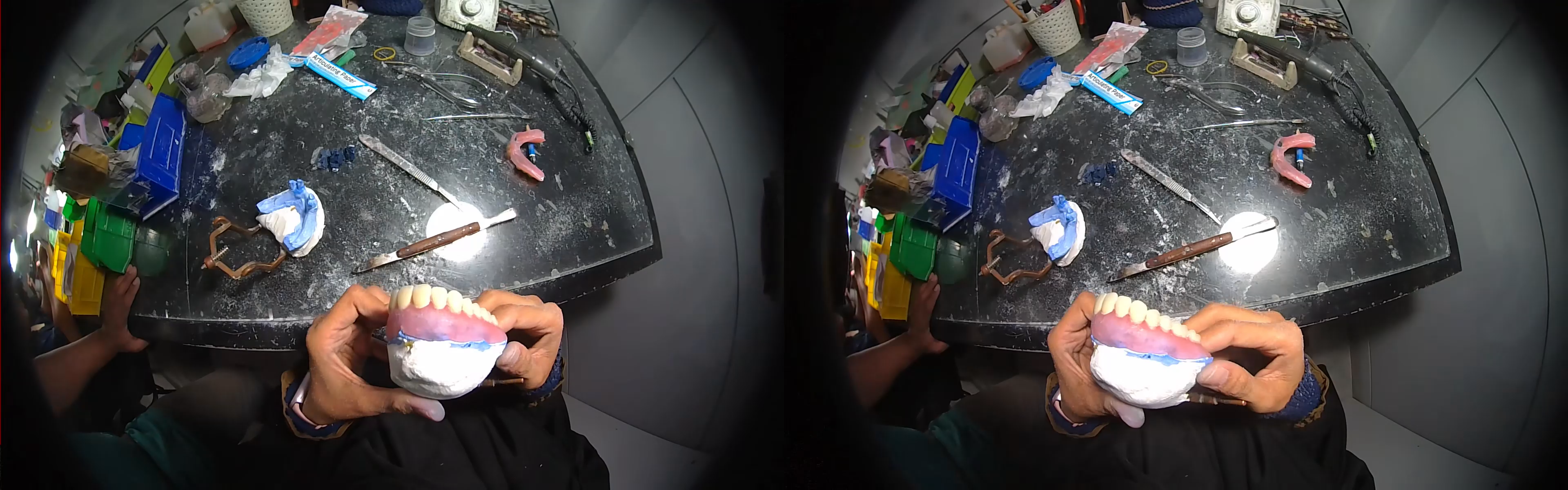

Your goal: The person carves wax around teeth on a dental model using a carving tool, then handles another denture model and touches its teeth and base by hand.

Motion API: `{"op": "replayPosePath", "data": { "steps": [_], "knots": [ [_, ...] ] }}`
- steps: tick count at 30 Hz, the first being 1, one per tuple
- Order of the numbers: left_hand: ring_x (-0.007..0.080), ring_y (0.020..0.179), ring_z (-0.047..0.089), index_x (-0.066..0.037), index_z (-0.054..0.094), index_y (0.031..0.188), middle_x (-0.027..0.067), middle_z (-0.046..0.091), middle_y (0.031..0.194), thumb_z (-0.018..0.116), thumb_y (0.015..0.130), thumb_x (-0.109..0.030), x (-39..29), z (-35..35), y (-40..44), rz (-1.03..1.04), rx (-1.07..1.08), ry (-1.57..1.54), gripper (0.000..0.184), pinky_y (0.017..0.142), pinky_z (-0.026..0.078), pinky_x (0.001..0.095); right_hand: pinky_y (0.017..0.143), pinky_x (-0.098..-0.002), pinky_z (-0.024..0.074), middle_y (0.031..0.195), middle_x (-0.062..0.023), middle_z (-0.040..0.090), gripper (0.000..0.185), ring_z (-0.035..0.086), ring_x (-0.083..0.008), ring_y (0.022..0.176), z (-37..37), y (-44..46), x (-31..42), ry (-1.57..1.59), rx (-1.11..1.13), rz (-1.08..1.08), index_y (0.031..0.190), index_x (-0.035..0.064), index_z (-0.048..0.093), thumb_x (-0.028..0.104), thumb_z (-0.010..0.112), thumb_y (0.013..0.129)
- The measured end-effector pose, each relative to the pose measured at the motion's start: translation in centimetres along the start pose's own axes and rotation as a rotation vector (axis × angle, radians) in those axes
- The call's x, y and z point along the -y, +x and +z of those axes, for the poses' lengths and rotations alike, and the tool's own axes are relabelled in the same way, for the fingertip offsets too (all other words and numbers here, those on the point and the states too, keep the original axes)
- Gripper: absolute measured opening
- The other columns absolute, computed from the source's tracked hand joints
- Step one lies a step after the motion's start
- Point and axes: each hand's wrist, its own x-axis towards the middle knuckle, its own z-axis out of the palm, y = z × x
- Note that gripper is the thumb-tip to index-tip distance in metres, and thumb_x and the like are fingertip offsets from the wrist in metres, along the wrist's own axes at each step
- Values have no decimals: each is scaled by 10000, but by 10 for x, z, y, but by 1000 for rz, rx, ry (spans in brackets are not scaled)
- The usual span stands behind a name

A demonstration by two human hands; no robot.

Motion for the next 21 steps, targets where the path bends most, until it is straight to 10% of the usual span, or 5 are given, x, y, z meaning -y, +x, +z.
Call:
{"op": "replayPosePath", "data": {
  "steps": [5, 10, 21],
  "knots": [
    [170, 882, 563, -49, 415, 866, 87, 548, 903, 920, 427, -302, 7, -12, 0, 129, 95, 142, 716, 869, 482, 407, 767, -322, 477, 897, -189, 633, 246, 628, -237, 836, 0, -1, -3, 26, 19, 5, 849, -83, 634, 160, 655, 815],
    [82, 768, 528, -27, 455, 892, 63, 537, 834, 948, 431, -227, 10, -10, 3, 279, 10, 167, 705, 584, 450, 188, 795, -339, 467, 942, -202, 623, 250, 618, -259, 880, -5, 0, -7, -11, 79, 8, 910, -92, 622, 147, 602, 838],
    [29, 689, 484, -21, 454, 893, 44, 502, 791, 945, 445, -202, -1, -7, 2, 424, -14, 388, 688, 527, 409, 143, 854, -364, 445, 1022, -220, 599, 294, 594, -293, 959, -7, 2, -10, -72, 131, 47, 989, -99, 597, 159, 535, 861]
  ]
}}
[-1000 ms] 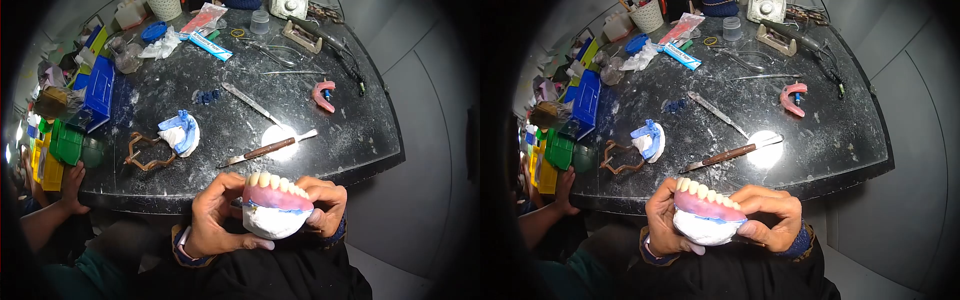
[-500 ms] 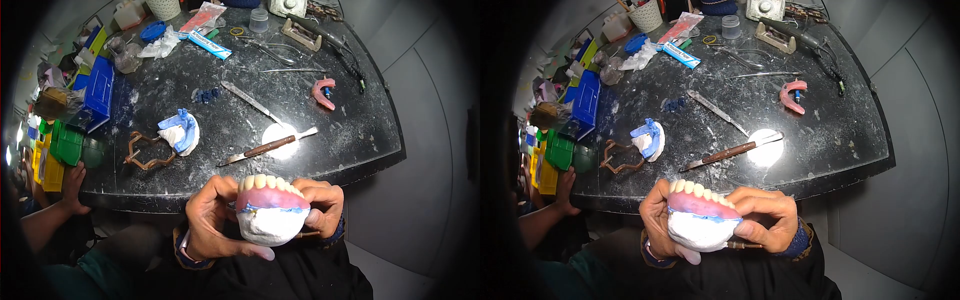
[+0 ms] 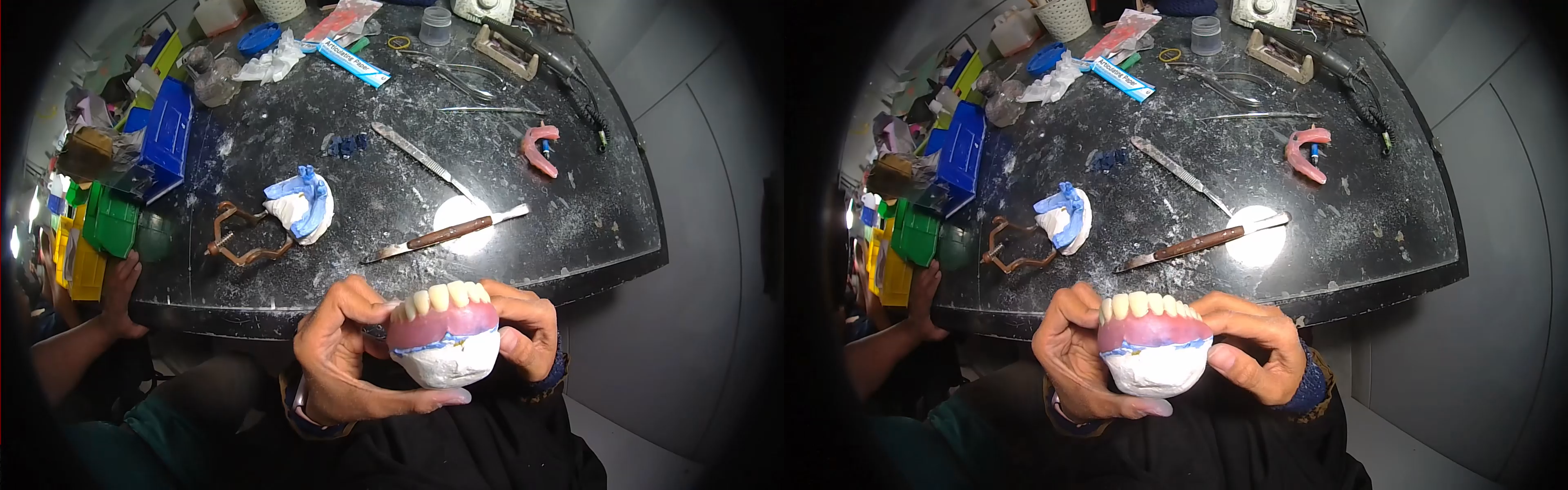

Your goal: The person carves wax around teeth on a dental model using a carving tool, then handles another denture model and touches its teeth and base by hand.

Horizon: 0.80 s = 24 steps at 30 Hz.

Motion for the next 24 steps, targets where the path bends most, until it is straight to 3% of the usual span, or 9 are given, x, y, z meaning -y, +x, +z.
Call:
{"op": "replayPosePath", "data": {
  "steps": [15, 18, 24],
  "knots": [
    [65, 682, 545, 4, 497, 938, 65, 533, 787, 934, 468, -198, -7, 3, 4, 110, -63, 75, 673, 528, 463, 164, 882, -355, 419, 1094, -221, 548, 374, 555, -298, 1010, 3, 2, -9, -20, 92, 10, 1093, -103, 556, 210, 455, 916],
    [65, 742, 466, -1, 447, 926, 75, 470, 864, 961, 373, -224, -11, 0, 0, 92, 15, 192, 787, 676, 464, 191, 892, -369, 412, 1110, -218, 541, 410, 548, -309, 1020, 8, -3, -20, 93, 62, 26, 1104, -102, 549, 248, 432, 925],
    [84, 743, 506, -4, 480, 970, 83, 490, 865, 955, 391, -192, -15, -3, 1, 169, 72, 313, 772, 662, 486, 199, 950, -391, 378, 1169, -240, 506, 503, 509, -338, 1102, 12, 0, -15, 154, 55, 166, 1136, -100, 534, 327, 385, 916]
  ]
}}
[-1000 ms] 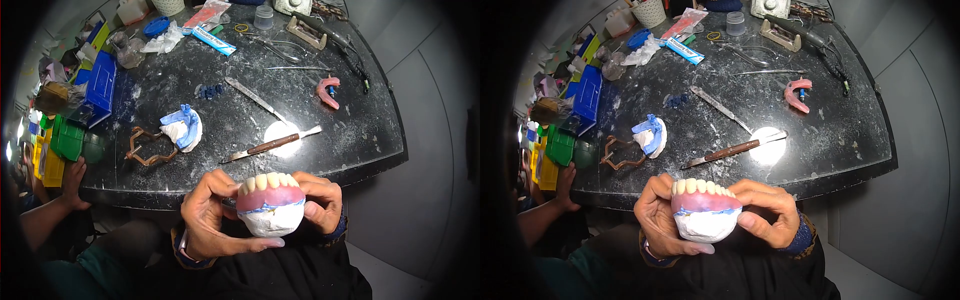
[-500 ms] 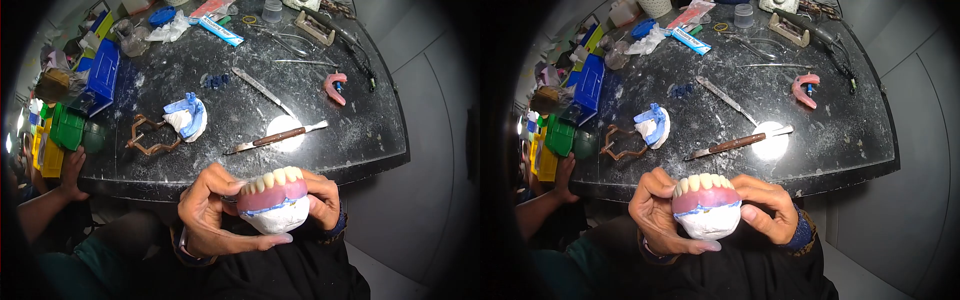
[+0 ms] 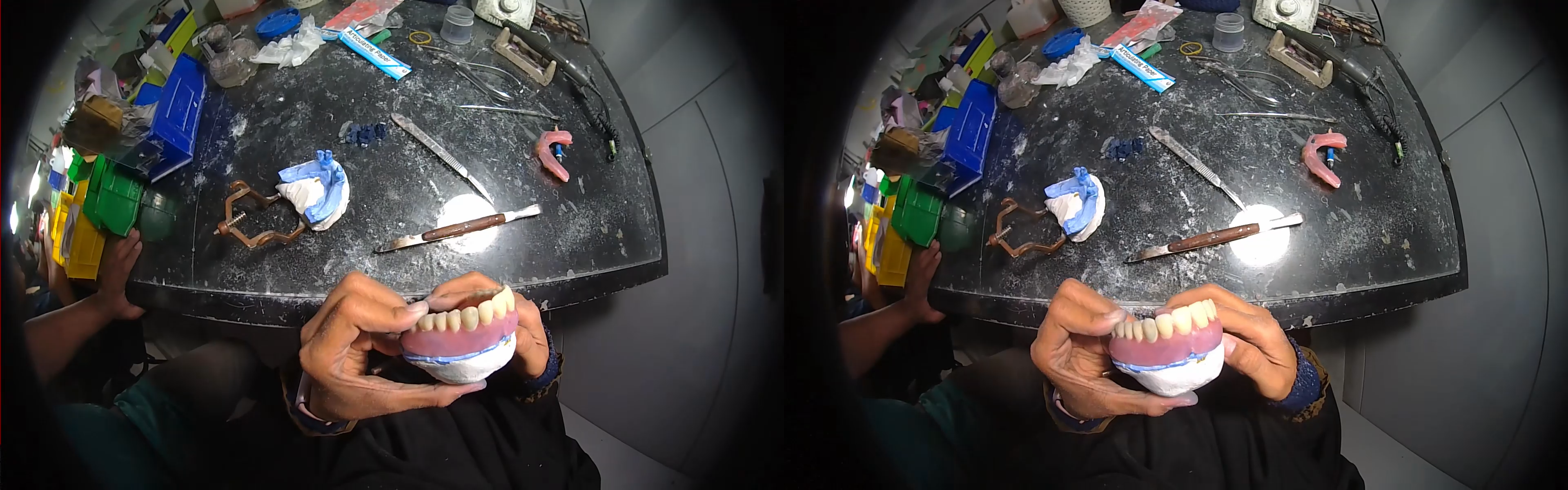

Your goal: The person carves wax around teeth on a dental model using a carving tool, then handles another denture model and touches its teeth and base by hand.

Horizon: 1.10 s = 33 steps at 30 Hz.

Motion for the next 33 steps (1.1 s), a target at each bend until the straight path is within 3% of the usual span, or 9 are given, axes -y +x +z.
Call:
{"op": "replayPosePath", "data": {
  "steps": [6, 11, 14, 23, 25, 27, 29, 31, 33],
  "knots": [
    [90, 714, 536, 5, 502, 977, 80, 511, 826, 943, 436, -193, 0, 4, -4, -45, -48, -103, 725, 613, 486, 201, 988, -417, 346, 1235, -242, 467, 634, 481, -343, 1148, 2, 0, -1, 84, -17, 79, 1182, -98, 517, 430, 386, 855],
    [104, 718, 566, 1, 566, 975, 90, 539, 836, 929, 460, -175, 0, 1, 5, 101, -24, 82, 654, 576, 493, 206, 1035, -450, 303, 1305, -303, 377, 1009, 392, -373, 1249, 23, 6, -5, 383, -21, -98, 1400, -51, 128, 550, 610, 749],
    [113, 724, 582, 0, 601, 990, 97, 557, 845, 923, 456, -164, -7, 4, 7, 62, -49, 179, 644, 577, 500, 207, 1050, -463, 283, 1339, -343, 322, 1233, 362, -379, 1276, 26, 6, -10, 340, -14, -142, 1415, -7, -93, 501, 755, 676],
    [164, 786, 586, -2, 613, 1018, 118, 587, 888, 912, 480, -201, -15, 5, 2, 55, -54, 287, 646, 644, 504, 254, 1039, -465, 312, 1322, -318, 348, 979, 412, -372, 1241, 27, 3, 0, 342, -115, -20, 1426, 57, -20, 294, 668, 771],
    [185, 896, 555, 6, 553, 1113, 115, 577, 926, 911, 480, -233, -13, 5, 2, 246, -61, 412, 766, 718, 484, 279, 1032, -488, 317, 1312, -326, 348, 957, 417, -391, 1232, 34, 6, -6, 502, -104, -94, 1428, 84, 9, 295, 667, 767],
    [208, 1001, 515, -6, 413, 1213, 125, 512, 1034, 897, 485, -237, -8, 13, 2, 345, -266, 447, 904, 802, 467, 288, 1012, -533, 319, 1291, -356, 352, 942, 403, -448, 1223, 38, 12, -18, 654, -65, -187, 1430, 147, 31, 342, 667, 763],
    [233, 1101, 469, -38, 193, 1319, 148, 392, 1213, 869, 495, -212, 4, 43, 2, 336, -670, 389, 1080, 895, 451, 281, 1007, -546, 313, 1273, -364, 367, 925, 384, -474, 1228, 41, 16, -22, 671, -35, -252, 1423, 167, 39, 374, 659, 769],
    [250, 1181, 426, -52, 12, 1395, 175, 296, 1347, 851, 504, -209, 14, 66, 3, 305, -1020, 381, 1233, 975, 425, 284, 1003, -558, 311, 1273, -368, 363, 882, 380, -482, 1226, 45, 16, -14, 618, -62, -242, 1409, 164, 66, 389, 644, 782],
    [251, 1223, 392, -27, -89, 1413, 208, 250, 1389, 853, 512, -249, 22, 76, 9, 248, -1262, 476, 1322, 1031, 378, 309, 1029, -512, 303, 1326, -332, 331, 934, 351, -433, 1264, 46, 14, -19, 726, -4, -218, 1402, 81, 137, 454, 664, 727]
  ]
}}
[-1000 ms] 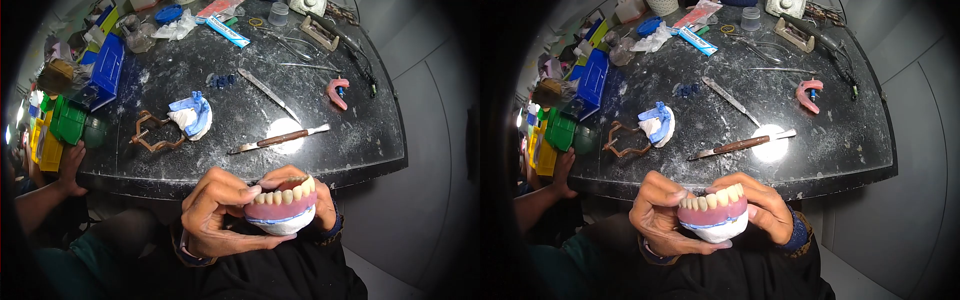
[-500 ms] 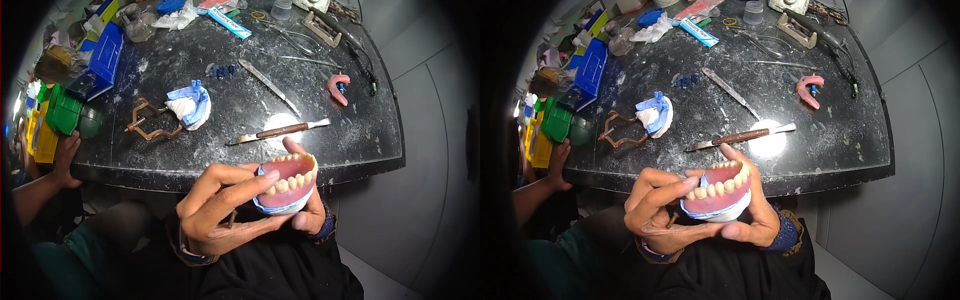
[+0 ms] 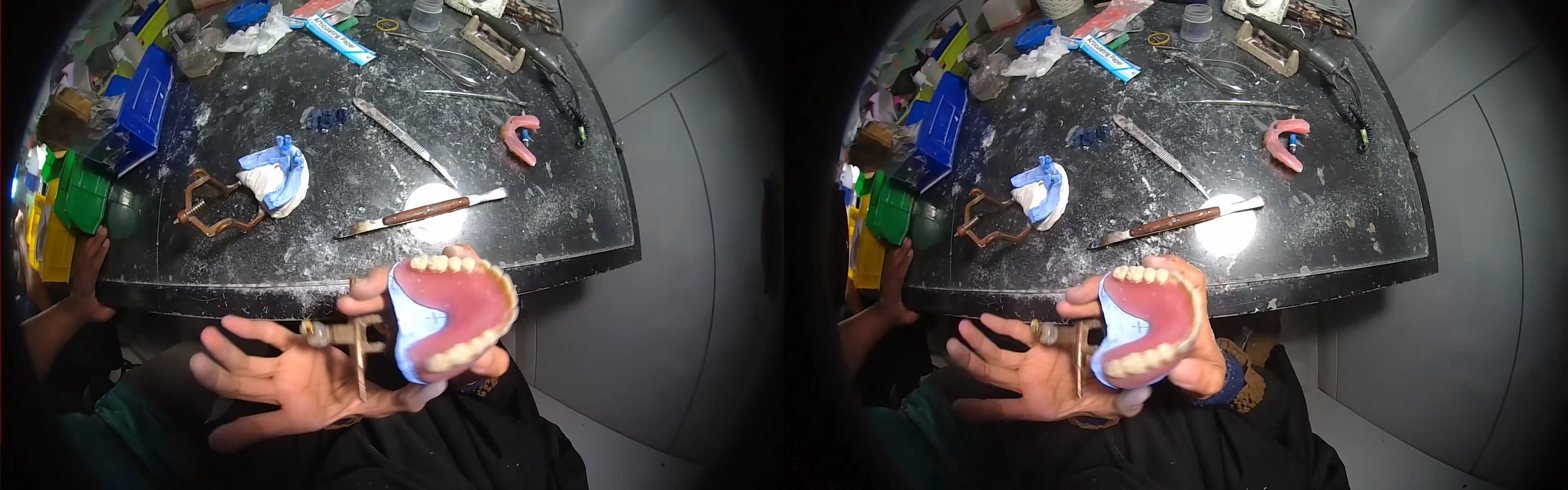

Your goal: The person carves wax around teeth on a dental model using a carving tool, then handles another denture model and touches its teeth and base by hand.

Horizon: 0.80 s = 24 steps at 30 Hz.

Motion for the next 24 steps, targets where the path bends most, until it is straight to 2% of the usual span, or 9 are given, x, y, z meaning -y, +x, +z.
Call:
{"op": "replayPosePath", "data": {
  "steps": [1, 2, 3, 4, 6, 11, 16, 20, 24],
  "knots": [
    [256, 1230, 384, -12, -94, 1412, 225, 243, 1395, 859, 513, -294, 3, -6, 0, -81, 118, -71, 1340, 1039, 356, 324, 1043, -489, 300, 1352, -314, 315, 969, 336, -409, 1283, -3, -3, -5, 132, 20, 65, 1398, 40, 172, 486, 674, 699],
    [256, 1230, 384, -12, -94, 1412, 225, 243, 1395, 859, 513, -294, 6, -18, 9, -82, 117, -69, 1340, 1039, 356, 324, 1056, -465, 296, 1378, -297, 299, 1010, 322, -384, 1302, -5, -4, -5, 225, 14, 123, 1395, -1, 208, 519, 683, 671],
    [274, 1240, 375, 12, -77, 1414, 255, 231, 1415, 870, 512, -398, 7, -28, 17, -349, 538, -361, 1371, 1041, 319, 351, 1081, -433, 273, 1417, -269, 267, 1057, 293, -341, 1331, 9, -2, 13, 239, -103, 304, 1396, -32, 214, 540, 689, 645],
    [303, 1271, 334, 14, -52, 1416, 261, 222, 1424, 869, 474, -450, 8, -32, 16, -373, 671, -422, 1397, 1054, 296, 379, 1067, -439, 289, 1412, -266, 273, 1020, 304, -348, 1321, 11, -2, 15, 236, -140, 346, 1398, -19, 213, 522, 674, 667],
    [361, 1334, 252, 19, 0, 1419, 273, 206, 1441, 868, 398, -554, 7, -35, 20, -431, 945, -520, 1458, 1079, 252, 434, 1040, -452, 320, 1402, -260, 286, 946, 326, -362, 1300, 12, -2, 8, 123, -129, 203, 1402, 8, 211, 486, 644, 710],
    [418, 1281, 330, 20, -20, 1415, 284, 320, 1381, 839, 548, -498, 5, -18, 33, -369, 933, -651, 1326, 1047, 310, 478, 971, -486, 399, 1376, -245, 317, 766, 381, -396, 1248, 7, 10, -16, -506, -204, -358, 1412, 76, 206, 396, 568, 817],
    [411, 1278, 340, -10, -49, 1411, 278, 304, 1390, 834, 565, -477, 14, -19, 34, -415, 908, -716, 1309, 1050, 311, 475, 902, -519, 477, 1350, -230, 348, 599, 435, -431, 1196, 3, 15, -16, -1159, -270, -881, 1422, 144, 202, 306, 492, 925],
    [406, 1275, 347, -34, -72, 1408, 273, 291, 1397, 830, 579, -461, 20, -30, 37, -499, 872, -694, 1297, 1052, 311, 474, 1036, -528, 312, 1121, -139, 568, 615, 581, -294, 1050, -1, -3, 20, -1357, -61, -783, 1193, 92, 415, 308, 754, 728],
    [400, 1273, 355, -58, -95, 1404, 268, 278, 1404, 826, 593, -445, 26, -45, 42, -566, 834, -663, 1286, 1054, 312, 472, 922, -445, 463, 1054, -123, 599, 479, 610, -262, 975, 8, -1, 16, -1365, -139, -777, 1078, 61, 511, 193, 773, 700]
  ]
}}
